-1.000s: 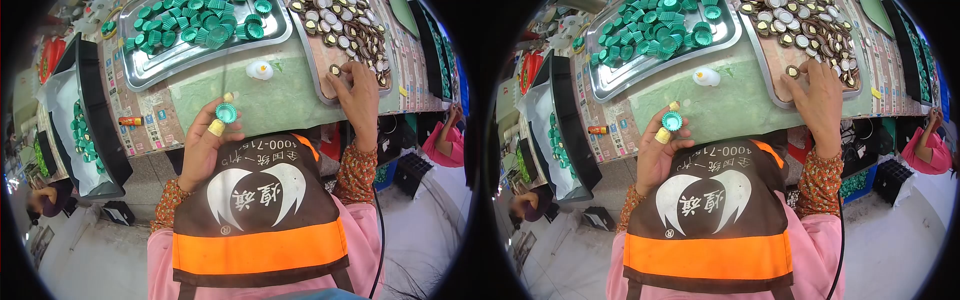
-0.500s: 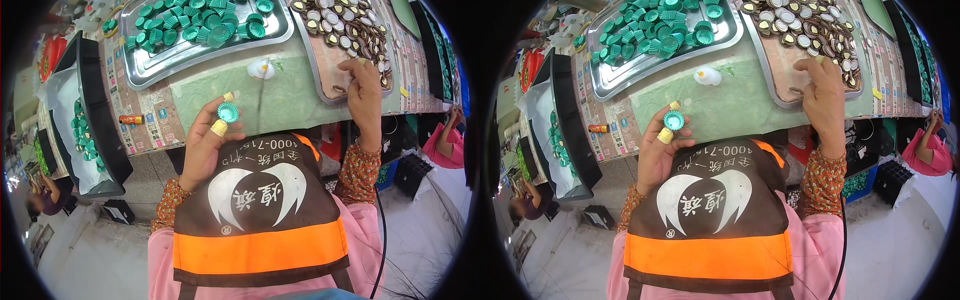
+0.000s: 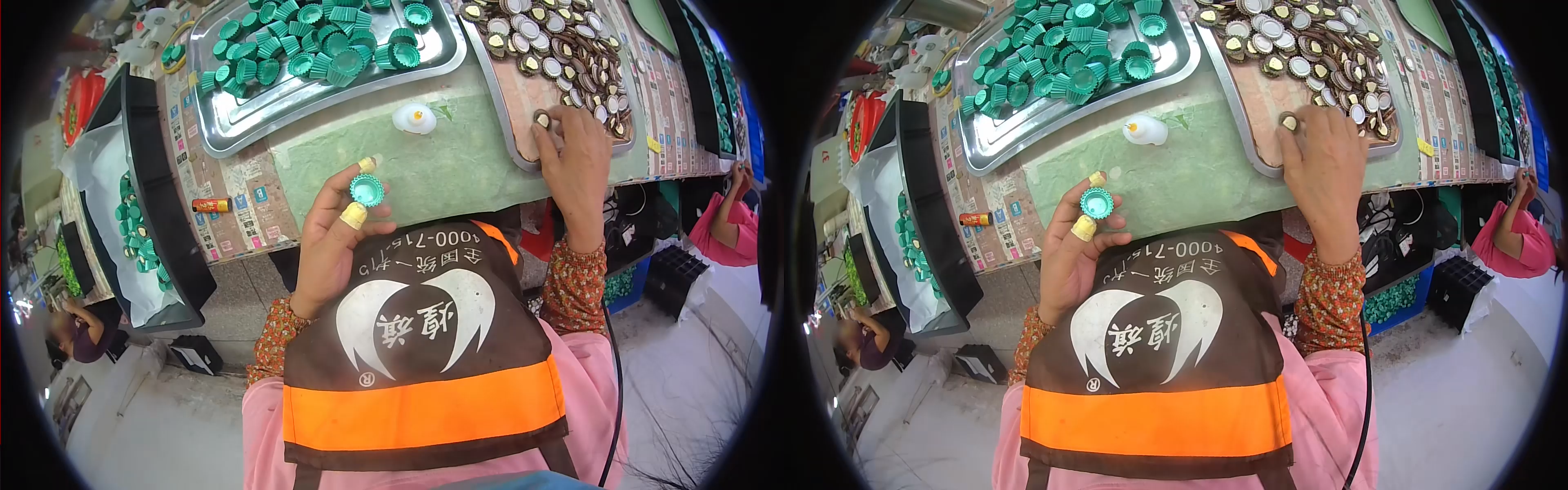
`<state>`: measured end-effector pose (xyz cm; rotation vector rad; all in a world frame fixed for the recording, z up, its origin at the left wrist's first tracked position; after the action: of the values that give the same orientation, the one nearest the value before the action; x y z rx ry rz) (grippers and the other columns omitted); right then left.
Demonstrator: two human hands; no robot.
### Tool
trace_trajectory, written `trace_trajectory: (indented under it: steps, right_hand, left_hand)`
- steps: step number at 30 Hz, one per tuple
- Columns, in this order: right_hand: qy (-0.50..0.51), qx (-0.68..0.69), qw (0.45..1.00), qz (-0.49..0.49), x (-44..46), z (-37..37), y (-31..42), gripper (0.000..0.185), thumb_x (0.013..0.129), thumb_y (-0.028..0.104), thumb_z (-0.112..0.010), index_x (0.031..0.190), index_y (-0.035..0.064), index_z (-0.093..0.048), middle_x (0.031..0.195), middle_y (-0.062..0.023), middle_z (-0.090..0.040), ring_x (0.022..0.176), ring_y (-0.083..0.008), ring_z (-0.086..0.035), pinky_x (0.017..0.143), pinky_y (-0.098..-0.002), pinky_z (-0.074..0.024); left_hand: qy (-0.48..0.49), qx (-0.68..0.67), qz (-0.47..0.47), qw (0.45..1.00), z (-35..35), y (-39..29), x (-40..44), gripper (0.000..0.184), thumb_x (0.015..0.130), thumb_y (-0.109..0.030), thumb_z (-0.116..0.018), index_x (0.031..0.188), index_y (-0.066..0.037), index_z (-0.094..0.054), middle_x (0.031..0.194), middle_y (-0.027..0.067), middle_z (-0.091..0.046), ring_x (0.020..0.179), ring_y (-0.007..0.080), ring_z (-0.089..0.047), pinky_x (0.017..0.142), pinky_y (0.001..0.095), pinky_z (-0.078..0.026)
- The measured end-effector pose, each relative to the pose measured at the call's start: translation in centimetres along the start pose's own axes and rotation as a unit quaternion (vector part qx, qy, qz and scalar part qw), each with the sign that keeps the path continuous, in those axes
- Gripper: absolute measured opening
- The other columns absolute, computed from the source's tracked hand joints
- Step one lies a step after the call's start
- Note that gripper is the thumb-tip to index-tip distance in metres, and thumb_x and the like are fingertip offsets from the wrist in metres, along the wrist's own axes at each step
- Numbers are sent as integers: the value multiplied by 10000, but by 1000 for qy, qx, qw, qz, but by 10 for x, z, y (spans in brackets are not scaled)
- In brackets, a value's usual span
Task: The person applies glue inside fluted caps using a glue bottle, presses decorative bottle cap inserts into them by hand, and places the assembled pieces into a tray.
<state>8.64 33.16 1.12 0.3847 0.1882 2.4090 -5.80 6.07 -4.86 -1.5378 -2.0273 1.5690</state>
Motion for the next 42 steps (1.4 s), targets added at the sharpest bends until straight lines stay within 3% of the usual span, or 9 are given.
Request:
trace_trajectory:
  steps: [3,6,9,15,27,34,37,42]
  right_hand:
    - [38,97,991,80,8,0,15,220,878,69,-634,1090,79,-692,960,-119,-602,960,-319,-565,810,-441,-435]
    - [28,143,984,100,12,3,17,330,859,-14,-582,1156,82,-688,953,-132,-590,960,-336,-553,833,-451,-441]
    - [44,135,989,26,12,3,5,318,834,15,-617,1142,72,-671,940,-128,-583,949,-344,-549,843,-445,-447]
    - [44,126,991,28,7,0,6,336,793,83,-701,1122,55,-639,955,-132,-573,953,-348,-539,843,-447,-442]
    - [28,163,985,50,9,16,24,198,885,36,-639,1082,37,-645,964,-145,-585,960,-349,-565,860,-441,-448]
    - [60,141,987,55,6,8,15,285,824,23,-663,1107,42,-641,956,-134,-593,961,-327,-568,857,-430,-450]
    - [113,127,984,55,3,7,21,315,818,26,-692,1130,50,-654,969,-98,-598,941,-272,-556,860,-381,-449]
    - [124,106,984,65,1,2,20,345,793,52,-730,1130,48,-657,966,-99,-604,960,-284,-563,868,-397,-446]
  left_hand:
    - [0,-3,2,1000,0,1,-1,559,1007,-240,-601,1507,-78,-411,1374,144,-555,1121,206,-613,939,377,-569]
    - [-6,5,-7,1000,-2,-2,-2,538,1018,-180,-558,1511,-43,-392,1355,167,-554,1086,181,-620,919,352,-585]
    - [-15,-4,-2,1000,-2,-1,-2,549,1010,-173,-568,1516,-56,-389,1364,165,-549,1087,183,-620,927,355,-581]
    - [-6,-12,-14,1000,-3,-3,0,560,990,-146,-593,1501,-60,-380,1373,168,-548,1082,186,-627,928,357,-580]
    - [31,-152,42,987,-3,9,1,562,1002,-227,-627,1486,-37,-413,1322,183,-587,1038,202,-660,885,356,-602]
    - [14,-127,42,991,1,12,1,585,1013,-262,-611,1502,-29,-389,1317,177,-591,1027,192,-662,877,345,-603]
    - [14,-113,44,992,2,12,1,587,1019,-264,-600,1507,-26,-380,1324,176,-588,1028,187,-660,882,343,-600]
    - [29,-100,43,994,-2,10,3,586,1025,-267,-589,1513,-26,-371,1336,177,-580,1028,184,-659,893,342,-594]
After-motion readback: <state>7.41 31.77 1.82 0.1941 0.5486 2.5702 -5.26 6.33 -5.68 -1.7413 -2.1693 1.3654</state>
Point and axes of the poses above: each hand's wrist, its own x-axis towards the middle knuckle, its own z-axis out of the back of the hand, y = z × x, the point moved 9 cm from there along x, towards the middle knuckle
